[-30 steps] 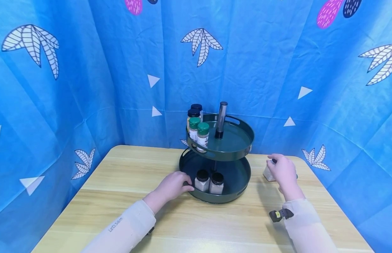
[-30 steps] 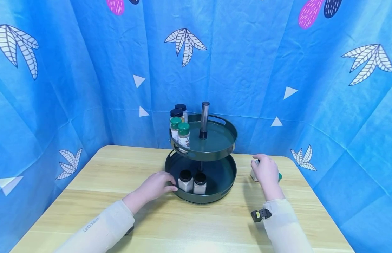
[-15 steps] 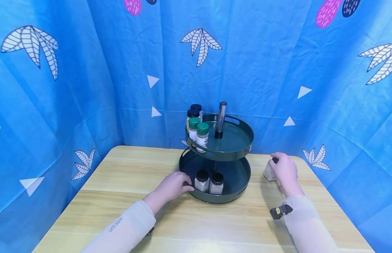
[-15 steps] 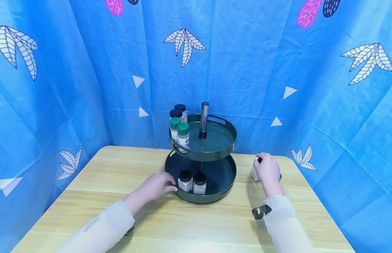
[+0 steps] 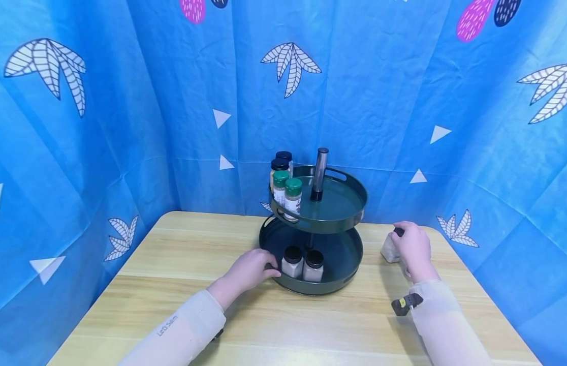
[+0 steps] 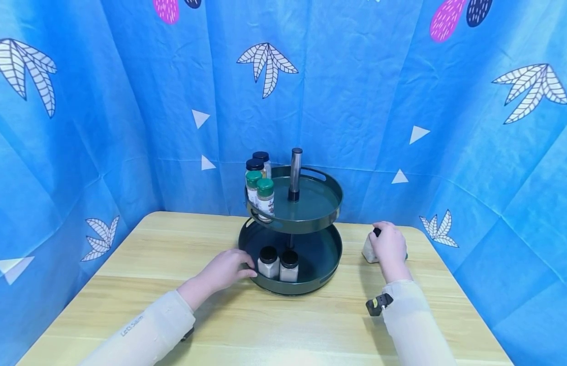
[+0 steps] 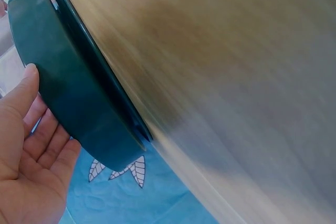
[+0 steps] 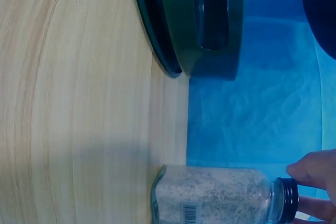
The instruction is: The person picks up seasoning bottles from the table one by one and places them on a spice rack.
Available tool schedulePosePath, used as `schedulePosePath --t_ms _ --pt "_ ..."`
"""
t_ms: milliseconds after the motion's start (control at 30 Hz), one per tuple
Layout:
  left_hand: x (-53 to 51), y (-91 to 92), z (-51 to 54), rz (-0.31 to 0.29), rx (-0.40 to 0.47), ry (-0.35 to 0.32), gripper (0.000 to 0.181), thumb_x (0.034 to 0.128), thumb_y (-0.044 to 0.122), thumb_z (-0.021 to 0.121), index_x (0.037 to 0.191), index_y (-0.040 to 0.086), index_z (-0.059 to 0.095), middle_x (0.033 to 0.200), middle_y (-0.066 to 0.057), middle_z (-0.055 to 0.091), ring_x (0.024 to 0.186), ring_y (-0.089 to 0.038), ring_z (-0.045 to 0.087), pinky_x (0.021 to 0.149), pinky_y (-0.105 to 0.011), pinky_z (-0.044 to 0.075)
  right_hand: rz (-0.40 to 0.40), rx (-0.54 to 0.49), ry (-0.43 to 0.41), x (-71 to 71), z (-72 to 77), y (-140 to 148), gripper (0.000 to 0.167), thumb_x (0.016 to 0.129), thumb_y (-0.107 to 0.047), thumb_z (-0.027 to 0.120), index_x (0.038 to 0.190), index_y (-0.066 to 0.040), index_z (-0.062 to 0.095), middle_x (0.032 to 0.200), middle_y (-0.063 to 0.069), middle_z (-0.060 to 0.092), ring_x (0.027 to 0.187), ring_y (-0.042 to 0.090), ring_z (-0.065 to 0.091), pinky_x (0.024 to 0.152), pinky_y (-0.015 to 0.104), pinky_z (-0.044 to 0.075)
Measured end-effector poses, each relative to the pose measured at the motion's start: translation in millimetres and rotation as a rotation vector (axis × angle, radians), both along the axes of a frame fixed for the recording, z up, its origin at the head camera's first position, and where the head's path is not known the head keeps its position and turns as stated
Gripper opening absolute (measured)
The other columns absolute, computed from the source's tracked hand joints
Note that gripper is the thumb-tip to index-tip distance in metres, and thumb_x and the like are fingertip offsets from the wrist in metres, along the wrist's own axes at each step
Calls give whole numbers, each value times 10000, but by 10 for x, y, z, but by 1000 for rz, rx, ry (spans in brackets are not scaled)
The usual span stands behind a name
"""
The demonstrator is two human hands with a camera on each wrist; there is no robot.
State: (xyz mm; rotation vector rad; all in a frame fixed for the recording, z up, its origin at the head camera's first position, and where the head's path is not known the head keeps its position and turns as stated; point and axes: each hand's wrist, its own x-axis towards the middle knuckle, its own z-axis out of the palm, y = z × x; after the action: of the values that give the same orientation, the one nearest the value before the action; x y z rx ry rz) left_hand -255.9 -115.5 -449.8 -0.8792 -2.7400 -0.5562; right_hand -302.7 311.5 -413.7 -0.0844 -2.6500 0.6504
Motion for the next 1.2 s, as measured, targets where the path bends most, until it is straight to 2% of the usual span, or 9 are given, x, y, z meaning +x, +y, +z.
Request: schedulePosePath --t_ms 533,900,1200 --pt "14 12 7 9 1 -18 172 864 324 790 869 158 746 860 43 705 833 -158 658 780 -342 556 12 20 -70 -62 -14 49 374 919 -93 645 1270 35 637 1291 334 572 1165 545 530 947 656 438" --pt "-5 10 -2 7 -8 -17 171 870 328 784 879 161 749 866 46 704 842 -156 657 787 -338 554 -9 62 -81 -31 31 49 369 899 -82 647 1257 5 662 1263 333 591 1104 550 560 824 646 484" --pt "-14 4 -15 4 -9 -12 171 869 330 785 878 163 748 862 50 703 835 -152 656 781 -335 554 0 82 -97 21 63 -1 390 886 -100 671 1259 12 661 1259 343 587 1100 554 560 855 643 476"
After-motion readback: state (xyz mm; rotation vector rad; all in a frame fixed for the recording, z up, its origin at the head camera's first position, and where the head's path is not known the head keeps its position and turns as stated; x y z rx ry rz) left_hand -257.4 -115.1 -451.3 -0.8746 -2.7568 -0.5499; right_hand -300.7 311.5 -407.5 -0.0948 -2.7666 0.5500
